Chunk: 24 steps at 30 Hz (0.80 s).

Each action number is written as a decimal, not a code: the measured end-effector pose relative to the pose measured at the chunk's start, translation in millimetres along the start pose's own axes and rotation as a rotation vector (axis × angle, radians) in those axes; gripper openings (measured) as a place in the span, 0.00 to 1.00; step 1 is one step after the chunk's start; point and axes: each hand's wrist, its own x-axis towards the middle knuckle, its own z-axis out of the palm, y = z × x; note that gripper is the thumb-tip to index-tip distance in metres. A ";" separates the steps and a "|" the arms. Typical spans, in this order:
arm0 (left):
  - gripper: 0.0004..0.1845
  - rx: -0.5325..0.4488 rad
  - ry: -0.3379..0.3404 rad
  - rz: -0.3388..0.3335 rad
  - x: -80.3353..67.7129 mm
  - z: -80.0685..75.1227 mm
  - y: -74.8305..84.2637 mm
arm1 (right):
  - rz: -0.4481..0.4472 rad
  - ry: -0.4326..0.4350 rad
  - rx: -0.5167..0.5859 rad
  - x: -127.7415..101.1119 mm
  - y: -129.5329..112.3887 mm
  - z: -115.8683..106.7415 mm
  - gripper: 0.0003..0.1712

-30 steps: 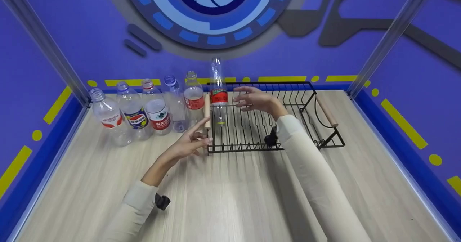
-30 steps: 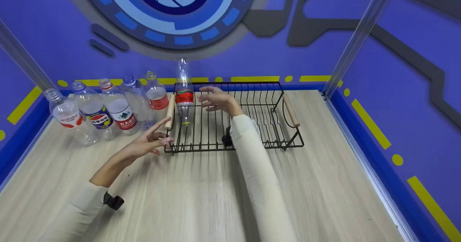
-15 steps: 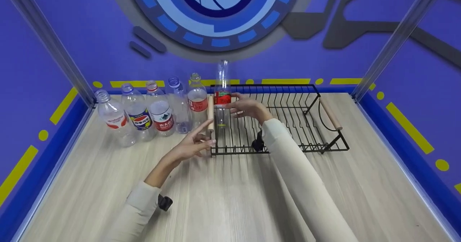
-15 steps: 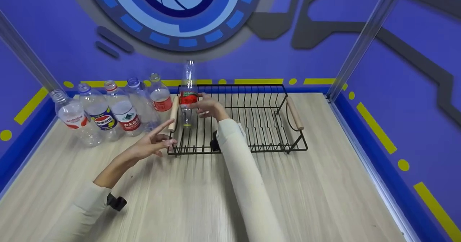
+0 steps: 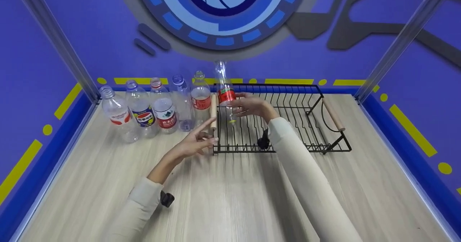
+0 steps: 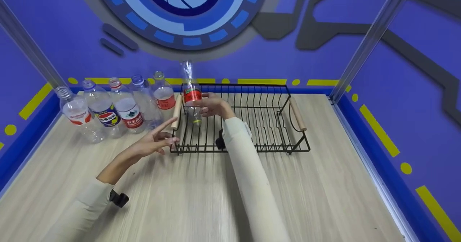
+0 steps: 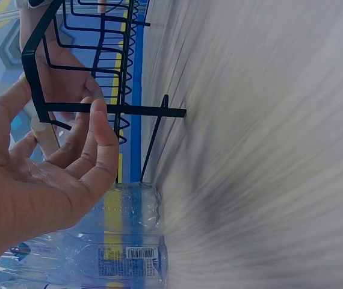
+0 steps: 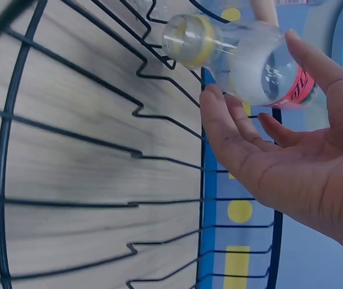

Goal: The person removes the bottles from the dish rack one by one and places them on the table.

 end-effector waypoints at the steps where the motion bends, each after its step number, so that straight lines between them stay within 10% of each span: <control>1: 0.42 0.002 -0.001 0.004 0.3 0.1 0.3 | -0.007 0.000 -0.005 -1.5 -0.2 -1.9 0.46; 24: 0.43 0.006 0.000 0.022 2.6 0.8 -4.4 | -0.109 0.229 -0.052 -62.5 18.6 -79.2 0.40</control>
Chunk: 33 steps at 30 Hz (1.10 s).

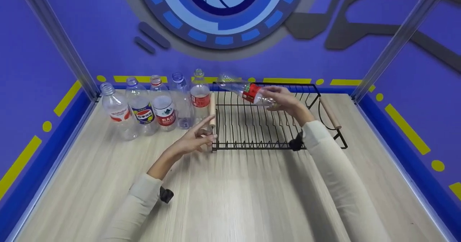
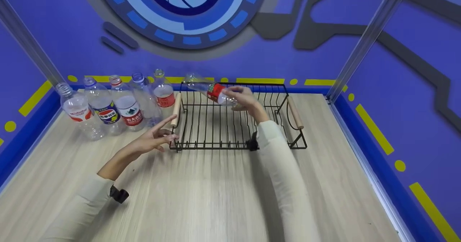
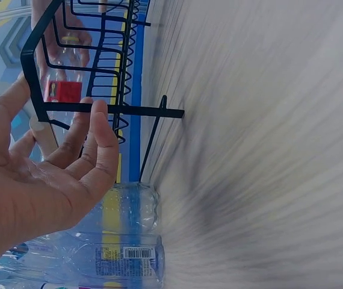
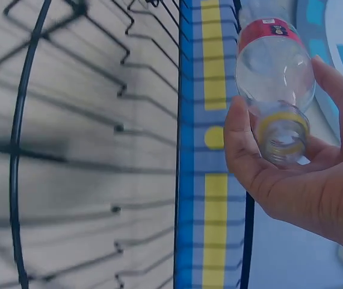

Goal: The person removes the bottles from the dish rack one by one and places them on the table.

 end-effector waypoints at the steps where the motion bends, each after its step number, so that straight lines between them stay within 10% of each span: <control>1: 0.42 0.003 0.003 -0.001 -0.4 0.1 0.1 | -0.005 0.005 0.015 -2.2 1.7 -4.9 0.39; 18: 0.42 -0.002 -0.018 0.016 -2.3 2.9 1.8 | -0.115 -0.053 0.144 -56.0 31.3 -63.0 0.28; 33: 0.41 0.095 0.000 0.054 -7.0 -0.1 5.9 | -0.165 -0.131 0.056 -79.8 36.7 -43.6 0.31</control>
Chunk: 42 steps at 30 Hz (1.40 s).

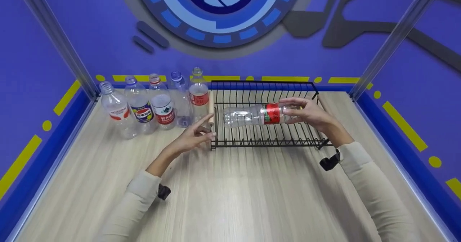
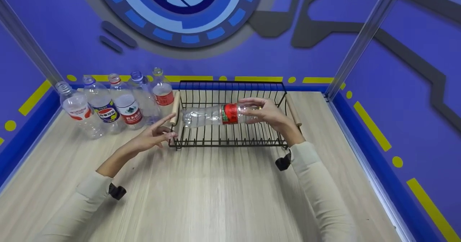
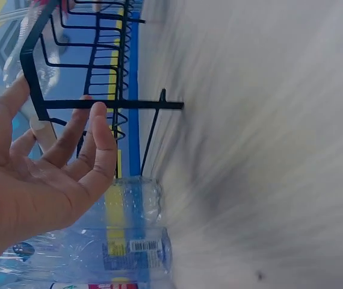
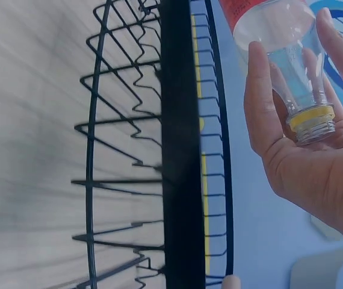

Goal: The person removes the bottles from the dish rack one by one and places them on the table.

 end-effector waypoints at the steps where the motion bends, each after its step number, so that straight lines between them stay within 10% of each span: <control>1: 0.40 0.032 0.009 0.019 -0.5 0.5 0.6 | 0.000 -0.006 0.001 -0.5 0.1 1.7 0.31; 12: 0.25 0.207 0.282 0.120 -7.5 -3.3 36.7 | -0.049 -0.061 -0.016 -9.8 -3.5 16.0 0.28; 22: 0.32 0.332 0.028 0.290 -13.0 12.7 57.9 | -0.076 -0.106 -0.030 -15.4 -13.3 36.9 0.28; 28: 0.37 0.320 -0.004 0.224 -12.6 16.2 62.5 | -0.109 -0.103 -0.028 -17.7 -16.0 46.6 0.29; 42: 0.33 0.350 0.029 0.319 -14.7 13.3 67.9 | -0.258 -0.168 -0.230 -22.4 -19.1 40.6 0.30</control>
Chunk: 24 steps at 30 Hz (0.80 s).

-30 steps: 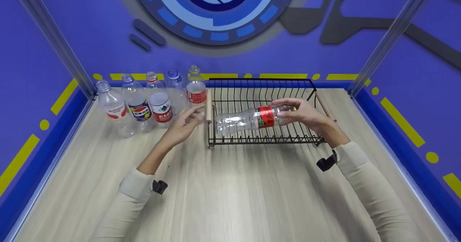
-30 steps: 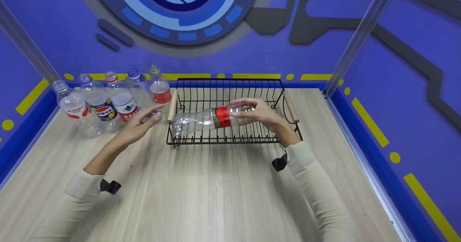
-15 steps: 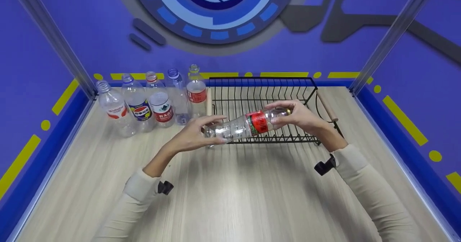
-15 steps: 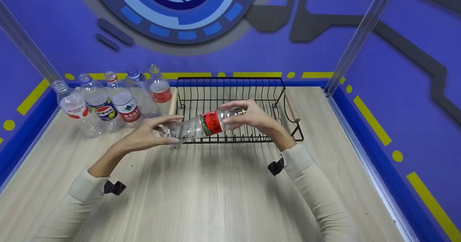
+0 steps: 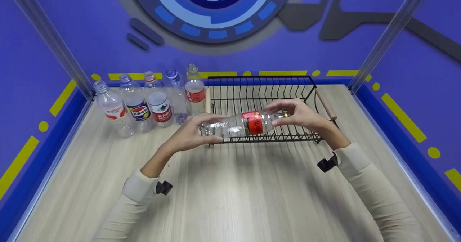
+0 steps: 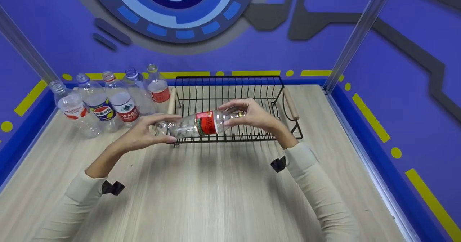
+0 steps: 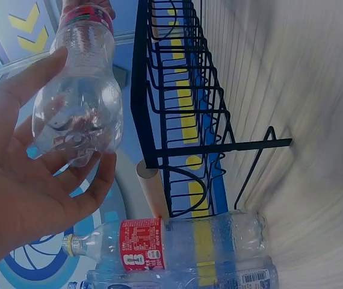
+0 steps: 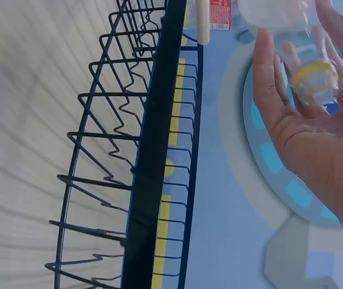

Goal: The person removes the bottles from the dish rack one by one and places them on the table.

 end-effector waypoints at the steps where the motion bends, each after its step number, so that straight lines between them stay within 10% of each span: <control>1: 0.33 -0.002 0.007 -0.001 -0.7 -1.2 0.0 | 0.008 0.001 0.005 0.0 -0.6 -1.3 0.31; 24: 0.33 -0.035 0.108 -0.031 -28.9 -20.8 -19.2 | 0.050 0.072 0.015 -32.5 15.2 -53.2 0.29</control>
